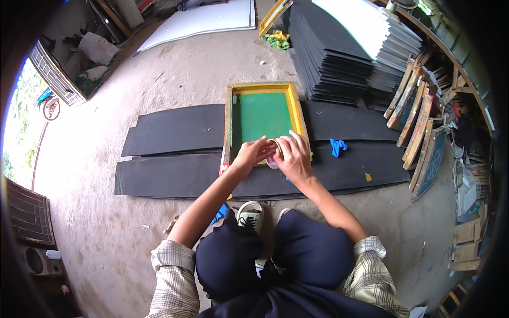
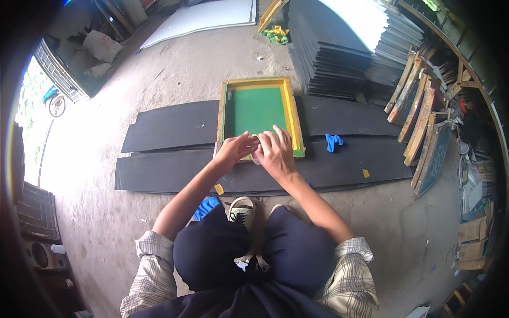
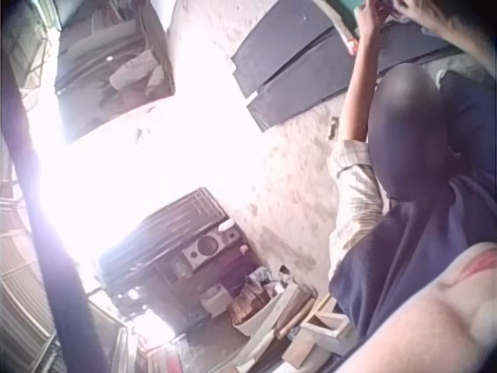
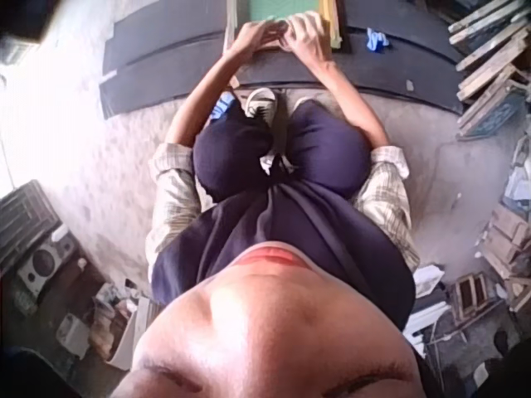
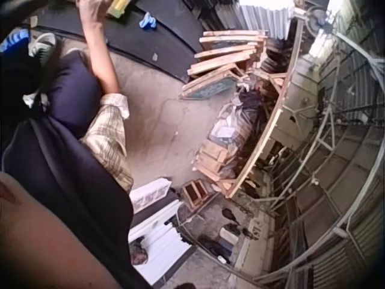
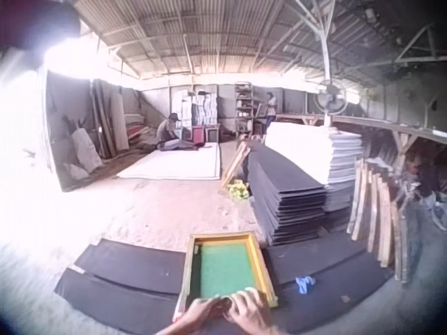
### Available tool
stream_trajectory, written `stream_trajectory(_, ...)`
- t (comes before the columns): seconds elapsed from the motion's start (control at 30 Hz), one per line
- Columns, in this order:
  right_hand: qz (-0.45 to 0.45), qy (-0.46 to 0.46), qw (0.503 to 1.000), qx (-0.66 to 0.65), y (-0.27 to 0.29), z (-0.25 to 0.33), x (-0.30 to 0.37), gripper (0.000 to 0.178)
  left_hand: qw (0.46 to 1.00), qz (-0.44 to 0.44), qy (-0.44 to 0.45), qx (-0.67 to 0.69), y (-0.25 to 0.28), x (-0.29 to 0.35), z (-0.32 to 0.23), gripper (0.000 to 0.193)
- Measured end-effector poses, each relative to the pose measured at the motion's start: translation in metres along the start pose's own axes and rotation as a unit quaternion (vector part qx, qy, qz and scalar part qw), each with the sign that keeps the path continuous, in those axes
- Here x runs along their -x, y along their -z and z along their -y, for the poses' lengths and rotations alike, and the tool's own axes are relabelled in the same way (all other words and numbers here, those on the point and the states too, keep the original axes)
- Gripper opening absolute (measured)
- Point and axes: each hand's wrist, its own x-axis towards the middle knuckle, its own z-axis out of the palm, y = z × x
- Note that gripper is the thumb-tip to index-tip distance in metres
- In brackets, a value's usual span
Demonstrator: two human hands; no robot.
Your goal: The person sits on the floor and applies yellow tape to the edges of a rectangular frame with a green center. They repeatedly tear pieces of tape, align them along the frame's perimeter, and press them down to secure the edges.
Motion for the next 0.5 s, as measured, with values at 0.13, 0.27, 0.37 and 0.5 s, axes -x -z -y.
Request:
stream_trajectory(0.13, -0.005, -0.031, 0.997, -0.070, 0.024, 0.002, -0.003, 0.038, 0.998, 0.021, 0.014, 0.059, -0.032, 0.005, -0.029, 0.037)
stream_trajectory(0.27, -0.025, 0.005, 0.993, -0.117, 0.057, 0.006, -0.006, 0.040, 0.998, 0.037, -0.035, 0.023, -0.044, 0.020, -0.044, 0.030)
stream_trajectory(0.37, -0.036, 0.023, 0.992, -0.122, 0.073, 0.011, -0.008, 0.037, 0.997, 0.031, -0.063, -0.022, -0.053, 0.031, -0.049, 0.028)
stream_trajectory(0.5, -0.059, 0.037, 0.981, -0.180, 0.082, 0.013, -0.004, 0.028, 0.984, 0.031, -0.129, -0.120, -0.069, 0.055, -0.056, 0.021)
